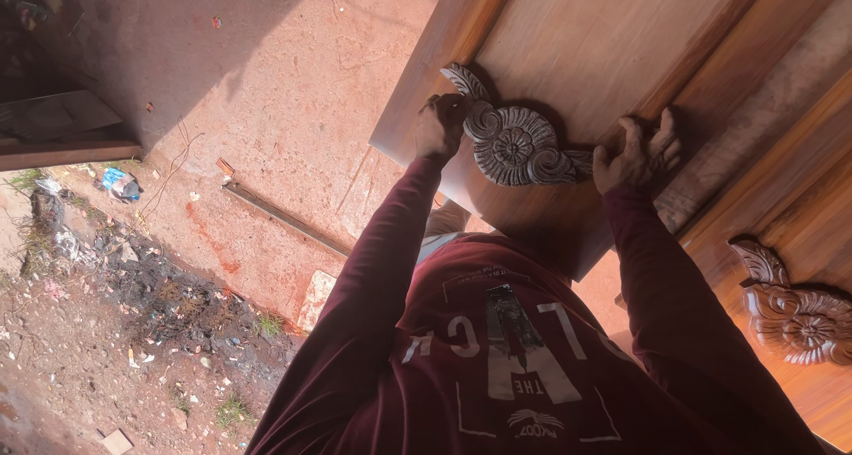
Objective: The person picks up a sanding block and smooths the surface of a wooden door panel, focusing on the carved floral details. They move around the panel to sand different sections, including the edges and the central carving, before walking away.
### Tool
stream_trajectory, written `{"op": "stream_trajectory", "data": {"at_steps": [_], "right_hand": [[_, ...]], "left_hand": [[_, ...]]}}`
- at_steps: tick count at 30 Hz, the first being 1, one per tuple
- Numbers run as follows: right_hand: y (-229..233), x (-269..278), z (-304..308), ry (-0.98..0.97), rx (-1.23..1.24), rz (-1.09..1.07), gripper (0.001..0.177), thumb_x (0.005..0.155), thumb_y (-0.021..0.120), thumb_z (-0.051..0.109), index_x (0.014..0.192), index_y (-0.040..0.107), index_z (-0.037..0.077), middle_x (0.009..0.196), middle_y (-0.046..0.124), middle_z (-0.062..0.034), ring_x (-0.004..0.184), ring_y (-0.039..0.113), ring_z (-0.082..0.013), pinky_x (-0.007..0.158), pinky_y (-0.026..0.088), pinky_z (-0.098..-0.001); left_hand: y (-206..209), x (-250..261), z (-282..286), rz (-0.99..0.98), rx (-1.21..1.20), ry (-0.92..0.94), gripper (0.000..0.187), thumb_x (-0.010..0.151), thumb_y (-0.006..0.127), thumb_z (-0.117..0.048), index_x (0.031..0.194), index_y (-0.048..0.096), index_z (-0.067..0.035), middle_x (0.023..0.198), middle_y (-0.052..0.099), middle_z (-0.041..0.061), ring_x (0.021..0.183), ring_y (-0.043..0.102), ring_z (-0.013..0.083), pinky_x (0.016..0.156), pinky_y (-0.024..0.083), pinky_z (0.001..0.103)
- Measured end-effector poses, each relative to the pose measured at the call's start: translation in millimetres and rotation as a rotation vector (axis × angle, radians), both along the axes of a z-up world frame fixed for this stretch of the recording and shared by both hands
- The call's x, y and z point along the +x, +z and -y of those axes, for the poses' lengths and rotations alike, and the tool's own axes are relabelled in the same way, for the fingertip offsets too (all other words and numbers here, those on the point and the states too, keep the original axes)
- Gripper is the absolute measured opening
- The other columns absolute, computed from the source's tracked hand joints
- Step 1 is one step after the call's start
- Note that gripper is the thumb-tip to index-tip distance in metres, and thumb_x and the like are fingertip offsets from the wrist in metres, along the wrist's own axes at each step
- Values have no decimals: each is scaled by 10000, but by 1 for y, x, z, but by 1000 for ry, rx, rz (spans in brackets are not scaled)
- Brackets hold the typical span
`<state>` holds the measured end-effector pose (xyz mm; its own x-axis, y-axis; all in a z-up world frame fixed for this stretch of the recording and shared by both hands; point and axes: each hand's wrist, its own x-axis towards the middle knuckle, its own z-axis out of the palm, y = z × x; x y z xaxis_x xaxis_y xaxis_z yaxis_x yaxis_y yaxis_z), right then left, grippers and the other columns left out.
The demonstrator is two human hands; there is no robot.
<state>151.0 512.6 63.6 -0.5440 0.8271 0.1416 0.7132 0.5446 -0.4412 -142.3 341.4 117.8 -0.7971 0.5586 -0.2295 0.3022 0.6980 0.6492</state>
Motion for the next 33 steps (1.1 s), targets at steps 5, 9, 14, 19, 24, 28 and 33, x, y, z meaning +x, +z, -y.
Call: {"op": "stream_trajectory", "data": {"at_steps": [5,9,14,19,24,28,33], "right_hand": [[-8,2,-3,7,-2,8,550,735,943,202,1214,676,237,1662,318,-199,1409,384,-421,1079,369,-565],[-7,3,-1,13,18,-1,532,721,916,182,1195,678,230,1665,326,-201,1406,395,-421,1094,370,-564],[-5,2,-2,8,0,-18,488,726,906,189,1160,684,224,1661,337,-209,1386,411,-427,1078,369,-568],[-9,2,-3,26,49,-32,484,729,907,192,1157,684,229,1658,336,-200,1395,408,-428,1095,371,-566],[-8,4,-2,15,-13,-14,504,723,895,178,1173,671,226,1660,337,-221,1381,412,-438,1073,368,-573],[-10,5,-3,40,40,-38,518,746,910,201,1206,673,217,1612,333,-203,1409,396,-432,1114,356,-567],[-12,1,-3,-9,8,6,486,718,916,203,1141,679,235,1664,337,-200,1387,406,-412,1080,359,-550]], "left_hand": [[-5,6,-1,-133,8,-89,254,908,684,-361,1025,801,-169,1017,713,154,944,694,374,807,545,472],[-6,8,9,-130,-46,-178,238,954,660,-352,1007,789,-159,1009,706,162,946,692,384,825,542,486],[3,14,9,-120,33,-151,256,944,642,-339,1056,779,-153,994,701,172,941,687,393,818,543,487],[3,2,-5,-107,18,-197,239,899,666,-321,1006,807,-161,978,729,184,904,710,389,792,554,483],[-7,23,0,-105,-68,-87,263,923,694,-354,919,826,-126,923,766,179,862,724,378,781,567,461],[-17,32,10,594,-73,45,288,877,757,-315,1047,817,-90,793,737,189,606,648,236,538,516,388],[-13,3,18,452,248,305,382,874,746,-339,1073,786,-15,818,756,74,535,641,118,493,514,287]]}}
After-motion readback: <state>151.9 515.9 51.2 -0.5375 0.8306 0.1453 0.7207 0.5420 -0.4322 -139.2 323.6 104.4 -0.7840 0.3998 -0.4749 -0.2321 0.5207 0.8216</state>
